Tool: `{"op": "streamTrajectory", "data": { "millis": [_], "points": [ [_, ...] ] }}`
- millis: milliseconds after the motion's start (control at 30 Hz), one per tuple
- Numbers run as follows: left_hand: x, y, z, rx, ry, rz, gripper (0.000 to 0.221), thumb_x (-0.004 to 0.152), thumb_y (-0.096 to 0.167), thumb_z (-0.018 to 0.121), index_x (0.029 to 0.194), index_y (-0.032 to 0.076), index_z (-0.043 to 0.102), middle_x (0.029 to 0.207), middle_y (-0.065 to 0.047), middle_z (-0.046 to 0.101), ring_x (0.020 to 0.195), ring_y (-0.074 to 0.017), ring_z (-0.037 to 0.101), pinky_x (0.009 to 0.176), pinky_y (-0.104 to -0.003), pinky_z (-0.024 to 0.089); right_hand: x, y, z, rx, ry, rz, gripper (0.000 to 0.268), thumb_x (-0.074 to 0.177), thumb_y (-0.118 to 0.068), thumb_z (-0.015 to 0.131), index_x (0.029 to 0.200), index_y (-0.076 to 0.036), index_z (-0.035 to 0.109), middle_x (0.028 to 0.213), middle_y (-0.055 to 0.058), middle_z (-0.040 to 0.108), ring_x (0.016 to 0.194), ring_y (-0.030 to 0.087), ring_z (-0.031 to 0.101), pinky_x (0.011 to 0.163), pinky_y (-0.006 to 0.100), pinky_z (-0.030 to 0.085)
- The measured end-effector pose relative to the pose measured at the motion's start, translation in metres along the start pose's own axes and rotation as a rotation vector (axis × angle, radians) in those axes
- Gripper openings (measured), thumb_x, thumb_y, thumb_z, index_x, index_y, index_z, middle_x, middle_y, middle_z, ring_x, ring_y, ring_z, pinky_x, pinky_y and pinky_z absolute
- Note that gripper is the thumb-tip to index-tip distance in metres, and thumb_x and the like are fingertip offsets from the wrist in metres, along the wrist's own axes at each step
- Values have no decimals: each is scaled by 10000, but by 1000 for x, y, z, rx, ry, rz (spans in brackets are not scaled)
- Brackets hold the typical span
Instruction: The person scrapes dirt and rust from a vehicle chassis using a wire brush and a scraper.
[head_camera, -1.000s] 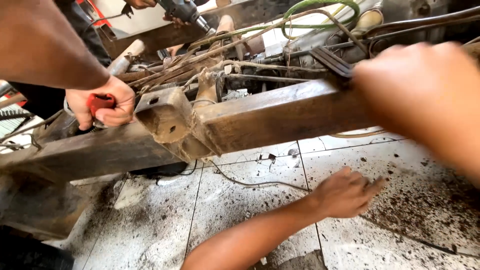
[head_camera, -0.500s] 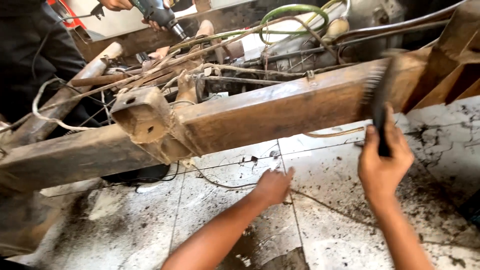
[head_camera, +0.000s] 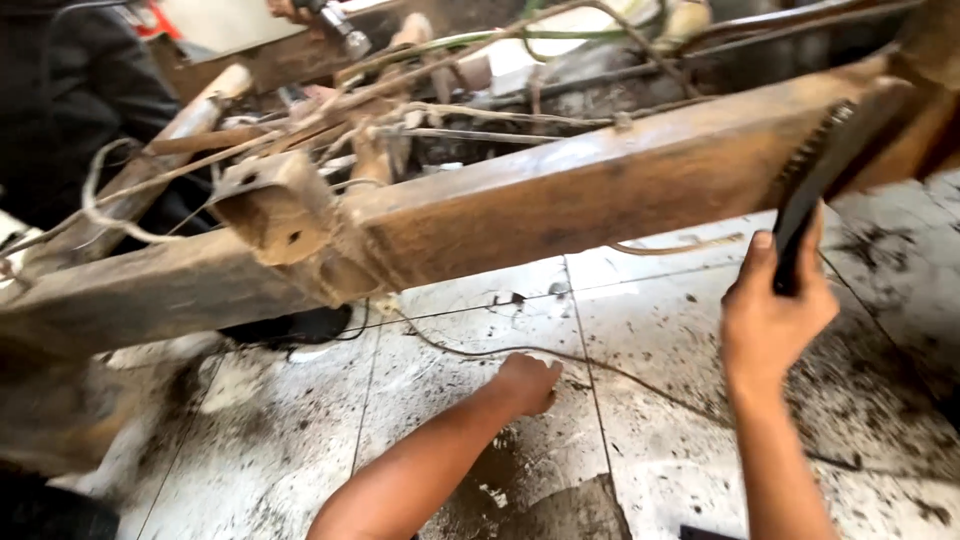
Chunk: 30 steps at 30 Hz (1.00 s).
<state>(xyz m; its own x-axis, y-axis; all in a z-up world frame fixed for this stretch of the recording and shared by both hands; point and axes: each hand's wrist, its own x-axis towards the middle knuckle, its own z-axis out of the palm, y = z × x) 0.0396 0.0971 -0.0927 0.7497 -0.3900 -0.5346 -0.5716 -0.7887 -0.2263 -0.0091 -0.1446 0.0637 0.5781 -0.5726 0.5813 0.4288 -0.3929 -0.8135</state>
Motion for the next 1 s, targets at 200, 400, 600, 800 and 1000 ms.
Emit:
{"op": "streamTrajectory", "data": {
  "millis": [200, 400, 600, 800, 1000],
  "points": [
    [25, -10, 23, 35, -161, -30, 522, 1010, 373, 527, 1424, 55, 538, 1128, -140, 735, 963, -270, 736, 844, -474, 602, -67, -14, 54, 104, -234, -425, 350, 1052, -40, 629, 1397, 16, 609, 910, 178, 704, 764, 217, 674, 677, 357, 533],
    [33, 4, 11, -16, -99, -11, 486, 973, 284, 563, 1412, 79, 513, 1200, -140, 723, 1034, -277, 730, 918, -490, 568, -36, -15, 29, -82, -547, -386, 288, 943, -105, 701, 1226, -61, 734, 806, 145, 745, 537, 225, 659, 480, 347, 493],
    [30, 9, -1, -16, -32, 39, 472, 978, 372, 557, 1358, 93, 576, 1236, -130, 703, 1073, -301, 699, 913, -497, 574, 2, 26, 11, 183, -80, -28, 167, 1174, -179, 597, 1156, -26, 660, 709, -26, 521, 561, 66, 433, 507, 241, 314],
    [37, -2, 21, 62, -145, 9, 543, 1004, 394, 543, 1442, 83, 468, 1257, -154, 685, 1059, -285, 721, 923, -501, 568, -76, 22, 68, -83, -219, -478, 266, 1041, -54, 642, 1289, 37, 674, 747, 132, 625, 565, 194, 519, 541, 340, 392],
    [36, -2, 13, 24, -147, -15, 447, 987, 351, 564, 1327, 69, 633, 1262, -128, 708, 1113, -271, 709, 940, -487, 570, -39, -18, 22, -109, -530, -355, 264, 996, -134, 685, 1230, -30, 747, 832, 183, 726, 623, 240, 672, 560, 351, 495]
  ]
}}
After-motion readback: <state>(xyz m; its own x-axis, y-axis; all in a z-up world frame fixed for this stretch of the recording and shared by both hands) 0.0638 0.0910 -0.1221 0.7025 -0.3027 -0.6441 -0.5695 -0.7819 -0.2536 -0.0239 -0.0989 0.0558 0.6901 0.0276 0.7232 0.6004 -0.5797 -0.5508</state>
